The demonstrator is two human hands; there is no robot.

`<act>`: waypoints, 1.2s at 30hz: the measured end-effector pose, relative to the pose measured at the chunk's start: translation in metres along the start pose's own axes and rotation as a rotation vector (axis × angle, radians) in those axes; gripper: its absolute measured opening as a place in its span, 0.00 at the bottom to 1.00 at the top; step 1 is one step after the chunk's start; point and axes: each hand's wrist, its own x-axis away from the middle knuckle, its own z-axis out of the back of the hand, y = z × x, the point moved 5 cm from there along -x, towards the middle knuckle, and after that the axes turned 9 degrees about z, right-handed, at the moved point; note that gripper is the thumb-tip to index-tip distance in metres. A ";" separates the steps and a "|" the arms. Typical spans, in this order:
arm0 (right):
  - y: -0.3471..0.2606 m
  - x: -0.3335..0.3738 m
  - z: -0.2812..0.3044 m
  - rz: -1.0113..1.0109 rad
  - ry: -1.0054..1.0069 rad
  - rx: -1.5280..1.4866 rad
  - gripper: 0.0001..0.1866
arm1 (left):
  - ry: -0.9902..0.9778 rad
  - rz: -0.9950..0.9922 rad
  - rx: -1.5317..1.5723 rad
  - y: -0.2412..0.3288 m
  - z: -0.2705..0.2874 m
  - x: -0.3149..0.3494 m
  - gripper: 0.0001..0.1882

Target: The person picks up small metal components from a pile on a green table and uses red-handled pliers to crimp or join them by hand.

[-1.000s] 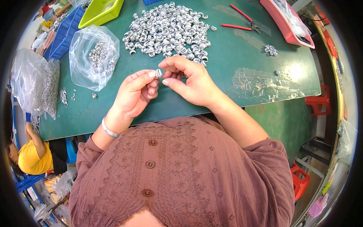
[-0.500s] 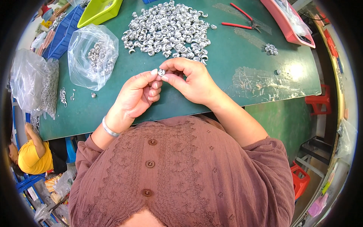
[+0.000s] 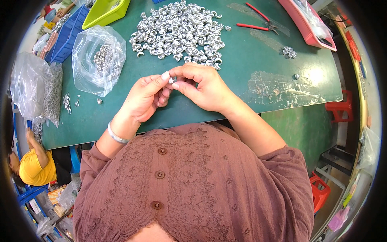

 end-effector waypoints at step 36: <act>0.002 0.004 0.001 -0.100 0.023 -0.063 0.11 | -0.402 0.015 0.328 -0.005 -0.002 -0.003 0.11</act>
